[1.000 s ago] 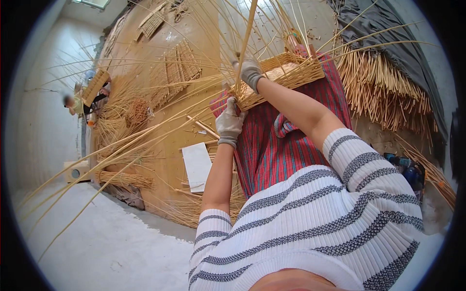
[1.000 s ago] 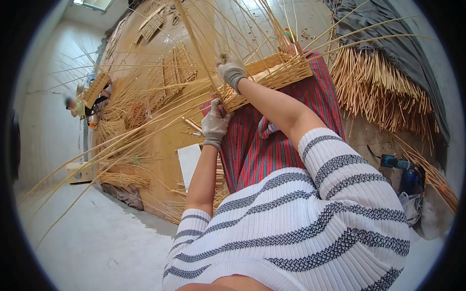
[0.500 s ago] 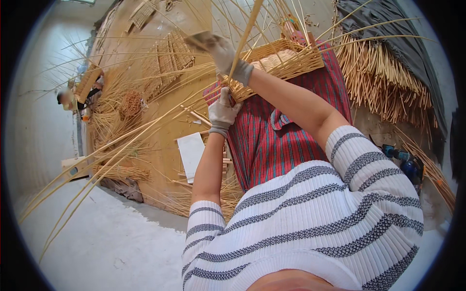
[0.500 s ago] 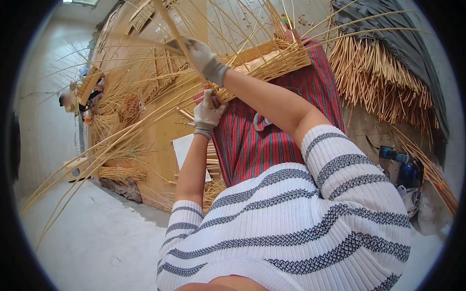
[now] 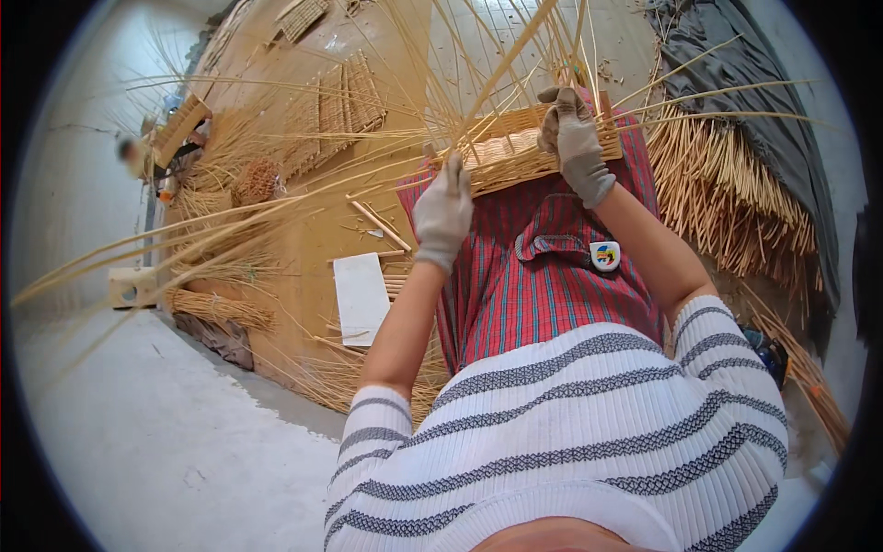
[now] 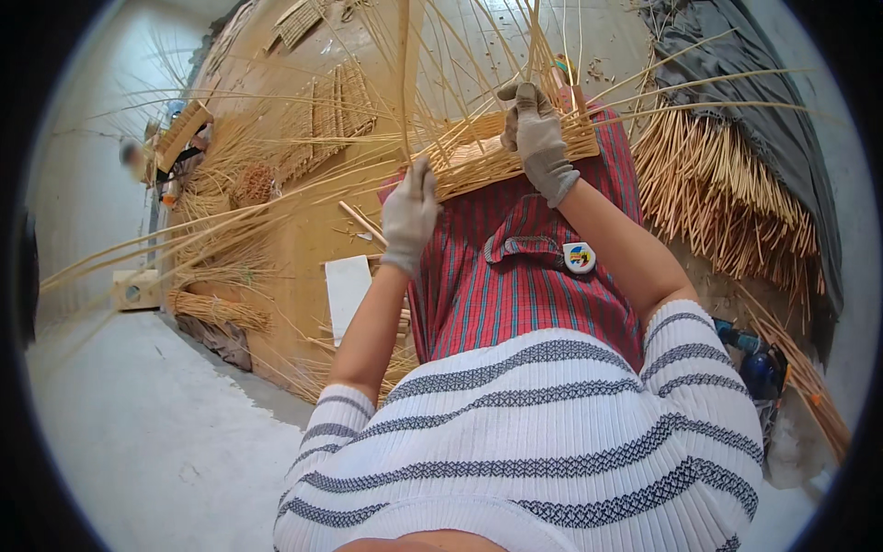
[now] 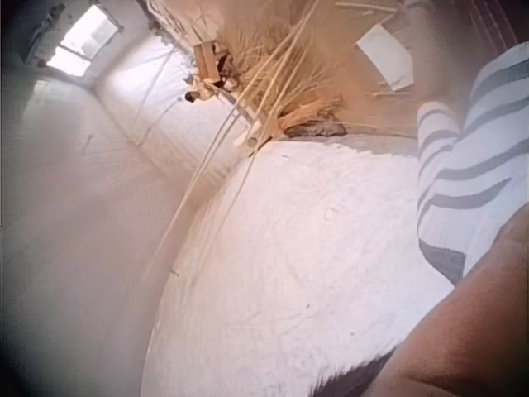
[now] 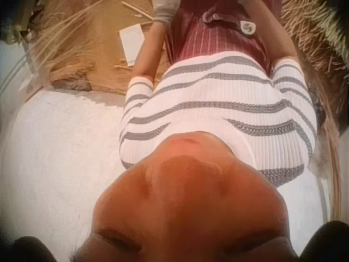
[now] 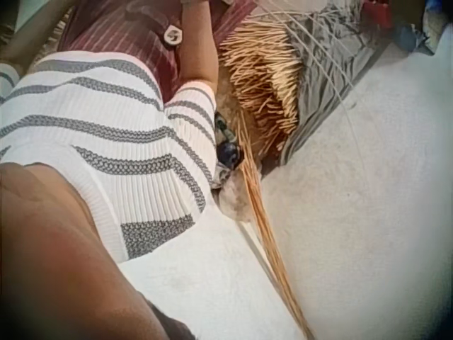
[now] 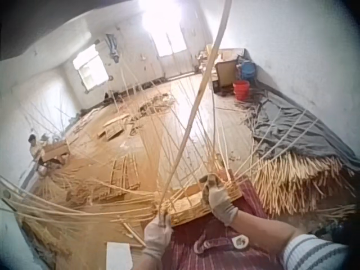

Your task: Weaving a wicker or straw basket on the floor of a workshop.

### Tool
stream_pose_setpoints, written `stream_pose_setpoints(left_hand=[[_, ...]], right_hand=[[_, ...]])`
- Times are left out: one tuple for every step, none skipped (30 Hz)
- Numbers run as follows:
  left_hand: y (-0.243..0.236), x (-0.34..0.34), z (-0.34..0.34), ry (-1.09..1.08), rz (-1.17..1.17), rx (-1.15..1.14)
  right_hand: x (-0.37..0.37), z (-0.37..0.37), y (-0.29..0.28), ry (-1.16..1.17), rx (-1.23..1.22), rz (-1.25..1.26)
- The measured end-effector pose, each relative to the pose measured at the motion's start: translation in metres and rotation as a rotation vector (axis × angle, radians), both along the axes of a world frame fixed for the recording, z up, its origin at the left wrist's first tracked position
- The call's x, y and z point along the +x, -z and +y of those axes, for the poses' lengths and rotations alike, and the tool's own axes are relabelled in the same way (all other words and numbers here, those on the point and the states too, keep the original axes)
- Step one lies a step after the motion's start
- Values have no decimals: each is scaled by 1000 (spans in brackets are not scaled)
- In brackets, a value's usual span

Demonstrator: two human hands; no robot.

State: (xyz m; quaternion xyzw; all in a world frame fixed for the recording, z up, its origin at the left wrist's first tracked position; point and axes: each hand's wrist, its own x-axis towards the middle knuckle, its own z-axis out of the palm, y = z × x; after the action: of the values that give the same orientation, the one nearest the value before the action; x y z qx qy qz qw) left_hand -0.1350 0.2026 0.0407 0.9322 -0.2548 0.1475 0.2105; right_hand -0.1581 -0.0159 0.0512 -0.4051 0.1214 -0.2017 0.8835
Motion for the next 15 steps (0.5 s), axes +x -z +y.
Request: stream_pose_setpoints(left_hand=[[-1,10,-11,-4,-74,-49],[-1,25,-24,-79,345,-139],[1,35,-33,-146,771,-232],[5,44,-42,-160,1178,-372],[8,49,-41,-132,1210,-404],[13,50,-40,-135,1237,-385],[16,52,-38,-111,1261,-507],[19,51,-36,-100,1310,-614],[23,48,-33,-66,1348,-798],[27,46,-34,-62,1300,-813],[31,43,-33,-67,1270,-746],[35,42,-37,-38,1238,-695],[39,42,-38,-58,1196,-636],[43,46,-42,-112,1214,-595],[46,49,-45,-151,1168,-621]], right_hand=[[0,-1,-1,-31,-48,-10],[-1,-6,2,-30,-79,52],[0,-14,7,-67,-118,-11],[-1,-24,16,-51,-163,-71],[1,-37,27,-13,-215,-192],[4,-50,40,-43,-226,-135],[7,-62,53,5,-116,39],[13,-73,65,88,-33,132],[15,-80,76,68,-5,121],[26,-81,80,53,-10,164],[38,-78,80,80,-46,114],[51,-70,74,159,-76,113],[70,-59,61,131,-360,45],[93,-40,44,-15,-283,-226],[115,-22,22,-89,-542,-258]])
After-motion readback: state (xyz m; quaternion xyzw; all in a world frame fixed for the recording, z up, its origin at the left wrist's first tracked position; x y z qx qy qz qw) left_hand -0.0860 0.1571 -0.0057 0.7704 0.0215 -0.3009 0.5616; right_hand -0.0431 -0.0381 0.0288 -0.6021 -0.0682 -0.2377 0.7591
